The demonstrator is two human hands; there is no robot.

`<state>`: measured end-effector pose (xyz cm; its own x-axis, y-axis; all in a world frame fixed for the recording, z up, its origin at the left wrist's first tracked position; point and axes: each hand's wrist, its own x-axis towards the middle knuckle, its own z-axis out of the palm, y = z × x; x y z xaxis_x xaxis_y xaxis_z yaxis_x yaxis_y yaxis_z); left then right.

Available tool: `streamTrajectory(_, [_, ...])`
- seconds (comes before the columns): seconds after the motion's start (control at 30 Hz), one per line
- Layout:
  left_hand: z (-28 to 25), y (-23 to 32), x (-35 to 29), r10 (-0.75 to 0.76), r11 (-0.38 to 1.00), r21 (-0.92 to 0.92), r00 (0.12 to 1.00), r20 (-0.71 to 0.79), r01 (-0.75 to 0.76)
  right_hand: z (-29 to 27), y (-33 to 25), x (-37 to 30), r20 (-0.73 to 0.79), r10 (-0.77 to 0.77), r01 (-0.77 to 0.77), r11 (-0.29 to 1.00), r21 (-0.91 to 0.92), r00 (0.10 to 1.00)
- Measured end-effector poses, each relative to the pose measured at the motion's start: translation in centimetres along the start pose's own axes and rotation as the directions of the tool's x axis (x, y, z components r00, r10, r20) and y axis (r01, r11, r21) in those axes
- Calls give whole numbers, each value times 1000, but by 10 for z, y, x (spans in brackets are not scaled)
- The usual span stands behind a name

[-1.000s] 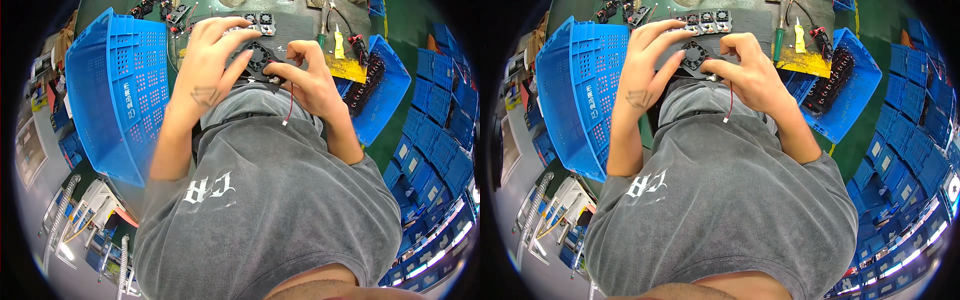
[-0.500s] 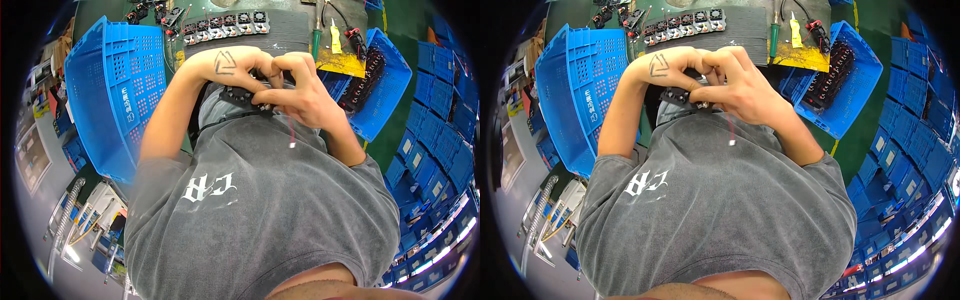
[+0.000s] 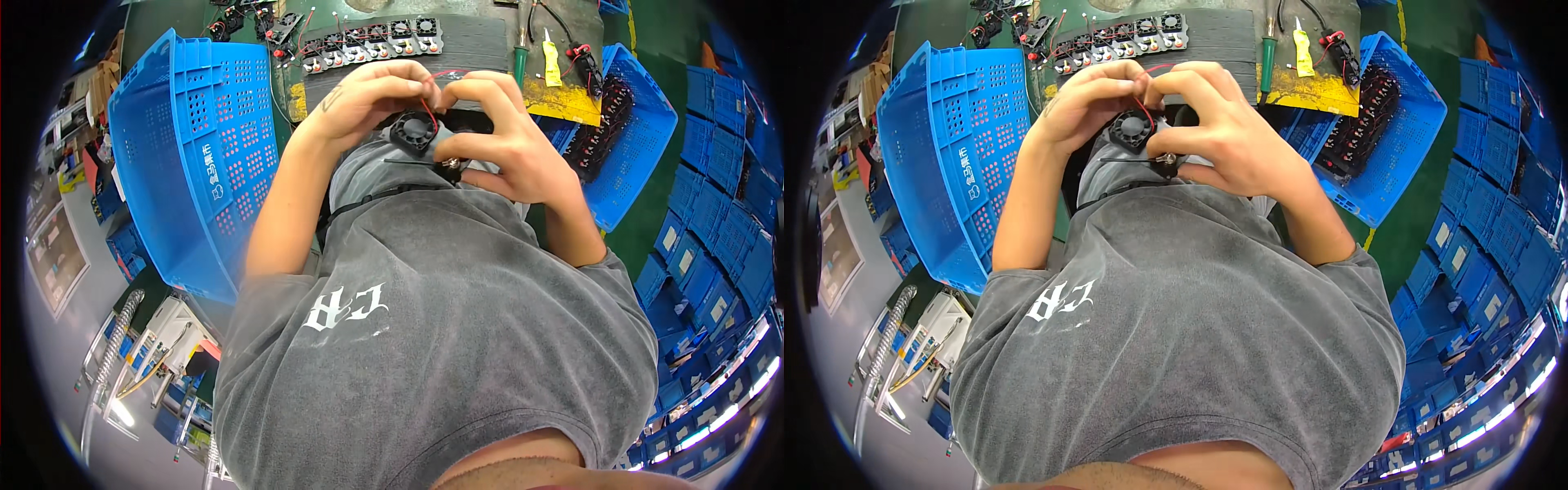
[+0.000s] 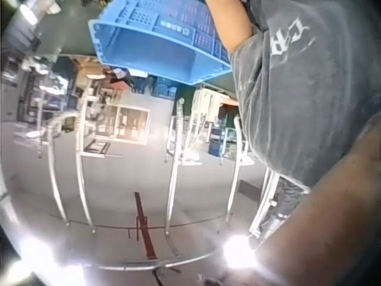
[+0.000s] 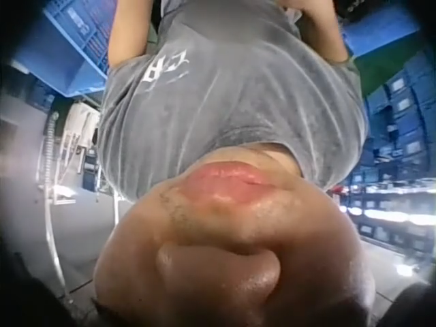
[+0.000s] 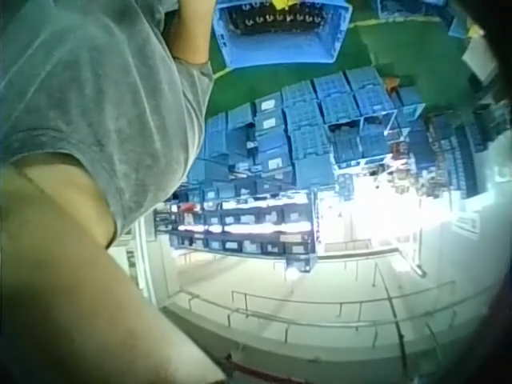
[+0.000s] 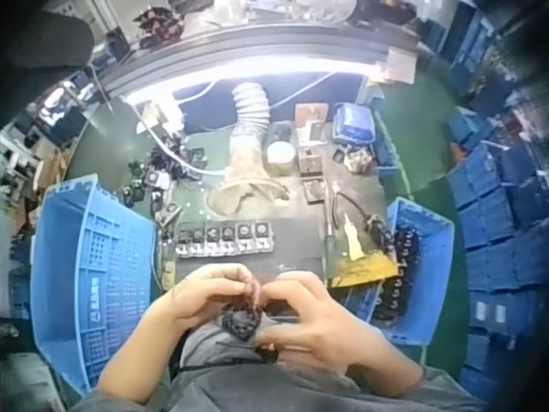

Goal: The recorder is assembling electronic components by placing them into a designated assembly frame.

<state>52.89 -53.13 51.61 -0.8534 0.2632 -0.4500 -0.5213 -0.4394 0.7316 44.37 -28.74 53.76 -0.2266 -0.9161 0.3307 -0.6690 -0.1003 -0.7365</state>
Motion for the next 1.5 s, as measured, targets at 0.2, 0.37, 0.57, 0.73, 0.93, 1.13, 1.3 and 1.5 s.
streamTrajectory(0.2, [-15, -5, -9, 287, 955, 143, 935, -210, -261, -5, 6, -5, -113, 126, -135, 988, -69, 986])
streamTrajectory(0.37, [-7, -11, -16, 398, 895, 360, 836, -379, -263, -3, 18, -5, -146, 164, -169, 985, -20, 976])
streamTrajectory(0.57, [7, -16, -23, 498, 856, 380, 759, -420, -352, 9, 26, -5, -206, 101, -132, 981, -141, 973])
streamTrajectory(0.73, [18, -19, -27, 552, 832, 376, 685, -475, -409, 13, 28, -3, -316, 66, -103, 989, -105, 947])
streamTrajectory(0.93, [26, -21, -30, 533, 840, 393, 703, -471, -373, 22, 28, 4, -382, 123, -185, 974, -129, 916])
streamTrajectory(1.13, [-20, -37, -6, 530, 782, 599, 688, -496, -172, 43, 47, 3, -317, 155, -261, 908, -326, 935])
streamTrajectory(1.3, [-65, -53, 45, 748, 265, 964, 639, -181, -36, 78, 100, -11, -304, 245, -354, 851, -387, 921])
streamTrajectory(1.5, [-116, -58, 116, 700, 95, 995, 707, -96, 41, 102, 170, -10, -346, 330, -458, 787, -412, 878])
